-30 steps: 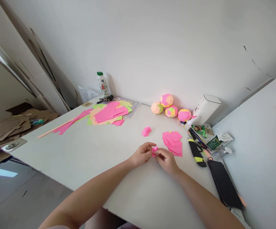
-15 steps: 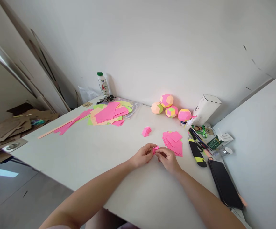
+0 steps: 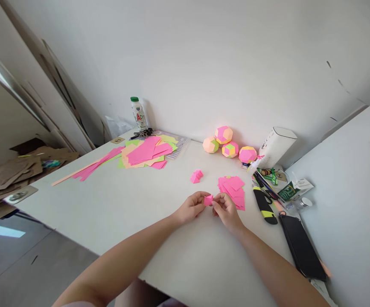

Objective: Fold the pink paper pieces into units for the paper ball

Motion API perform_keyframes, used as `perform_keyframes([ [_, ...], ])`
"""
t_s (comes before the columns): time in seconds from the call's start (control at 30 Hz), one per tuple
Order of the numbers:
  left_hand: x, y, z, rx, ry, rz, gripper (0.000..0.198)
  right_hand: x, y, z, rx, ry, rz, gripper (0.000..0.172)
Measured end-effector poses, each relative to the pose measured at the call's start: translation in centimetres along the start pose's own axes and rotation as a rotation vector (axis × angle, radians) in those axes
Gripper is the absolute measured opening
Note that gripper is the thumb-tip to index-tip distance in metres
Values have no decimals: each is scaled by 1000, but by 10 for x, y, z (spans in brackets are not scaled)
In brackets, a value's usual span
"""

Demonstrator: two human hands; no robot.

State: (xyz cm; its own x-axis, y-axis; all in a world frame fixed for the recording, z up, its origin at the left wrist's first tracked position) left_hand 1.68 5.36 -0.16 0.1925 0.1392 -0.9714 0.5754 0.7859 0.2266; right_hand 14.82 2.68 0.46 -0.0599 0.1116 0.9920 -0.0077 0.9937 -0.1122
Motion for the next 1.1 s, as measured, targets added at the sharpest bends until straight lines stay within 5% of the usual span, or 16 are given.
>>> perform_keyframes([
  [0.77,-7,-2,7,38,182,21,32,4,-1,9,93,-266,-13,21],
  [1.1,-10,-2,16,100,43,34,29,7,-3,10,70,-265,-24,16],
])
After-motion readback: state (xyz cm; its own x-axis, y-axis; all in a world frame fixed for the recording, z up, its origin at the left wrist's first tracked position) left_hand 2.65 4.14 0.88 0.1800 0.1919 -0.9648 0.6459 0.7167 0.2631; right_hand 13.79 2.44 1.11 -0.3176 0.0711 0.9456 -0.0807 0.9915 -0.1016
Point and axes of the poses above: each hand's wrist, its own y-axis towards the middle knuckle, its own z-axis out of the palm, x = y × z, the point moved 6 cm from there along y, towards the middle knuckle, and after that the axes turned 14 degrees about z, right-handed, at the moved point
